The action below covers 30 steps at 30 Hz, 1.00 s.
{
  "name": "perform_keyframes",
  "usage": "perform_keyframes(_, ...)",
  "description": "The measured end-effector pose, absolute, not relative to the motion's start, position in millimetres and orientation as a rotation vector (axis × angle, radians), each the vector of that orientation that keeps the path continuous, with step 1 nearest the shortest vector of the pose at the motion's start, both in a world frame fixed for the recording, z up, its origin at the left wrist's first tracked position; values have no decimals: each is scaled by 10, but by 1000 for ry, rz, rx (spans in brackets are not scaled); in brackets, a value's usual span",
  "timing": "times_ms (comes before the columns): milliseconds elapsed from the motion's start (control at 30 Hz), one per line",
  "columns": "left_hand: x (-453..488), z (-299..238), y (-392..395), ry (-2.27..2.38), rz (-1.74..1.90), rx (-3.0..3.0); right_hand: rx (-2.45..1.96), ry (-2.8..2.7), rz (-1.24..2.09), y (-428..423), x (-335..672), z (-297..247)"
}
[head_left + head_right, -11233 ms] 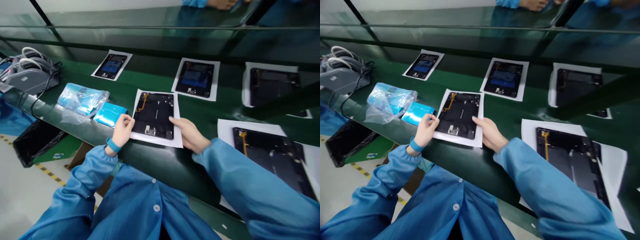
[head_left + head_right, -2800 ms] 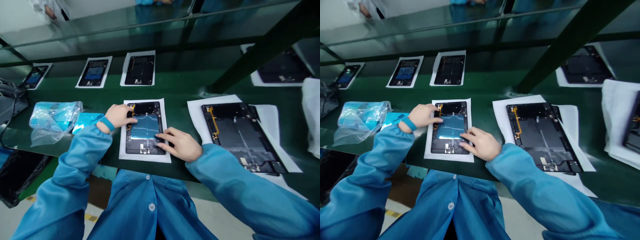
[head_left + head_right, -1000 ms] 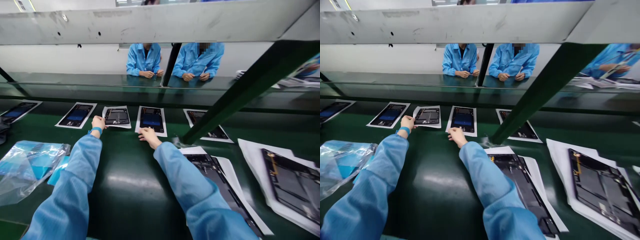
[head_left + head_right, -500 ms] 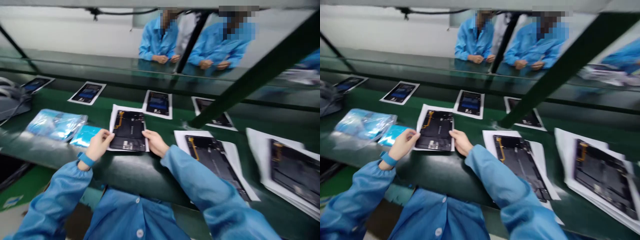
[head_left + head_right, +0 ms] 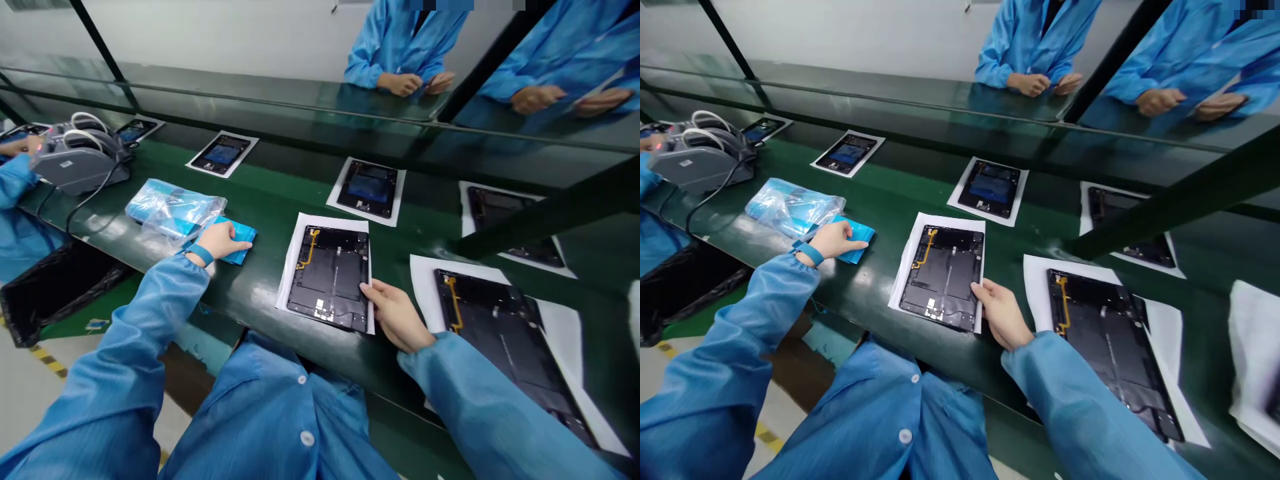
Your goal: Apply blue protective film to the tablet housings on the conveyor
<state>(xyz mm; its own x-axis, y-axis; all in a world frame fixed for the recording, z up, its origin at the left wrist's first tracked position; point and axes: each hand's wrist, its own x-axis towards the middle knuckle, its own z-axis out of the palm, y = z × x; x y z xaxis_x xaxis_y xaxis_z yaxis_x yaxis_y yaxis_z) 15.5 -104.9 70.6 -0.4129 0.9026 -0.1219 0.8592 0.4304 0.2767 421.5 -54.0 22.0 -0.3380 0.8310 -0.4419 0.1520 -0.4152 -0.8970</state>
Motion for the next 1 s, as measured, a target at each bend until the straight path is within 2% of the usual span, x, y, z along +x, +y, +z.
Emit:
perform_keyframes(267,136,832,-1031,2304,261,1516,-1606,-1557,1515,-471,4451,233)
perform_keyframes(467,200,1185,-1171,2323,357,1581,-1442,-1918,922,-598,4329,482)
perform_keyframes(600,692,1447,-1379,2436,580,1775,-1065,-1847,1257,-946,3723,768)
perform_keyframes(700,1009,1477,-1502,2169,615,1900,-840,-1801,1376,-1001,3197,840)
perform_keyframes(800,1109,1365,-1515,1910,581,1836,-774,-1683,1566,-925,2932,782)
perform_keyframes(1000,1007,1136,-1463,1762,538,1703,-795,-1452,1776,-950,2979,623)
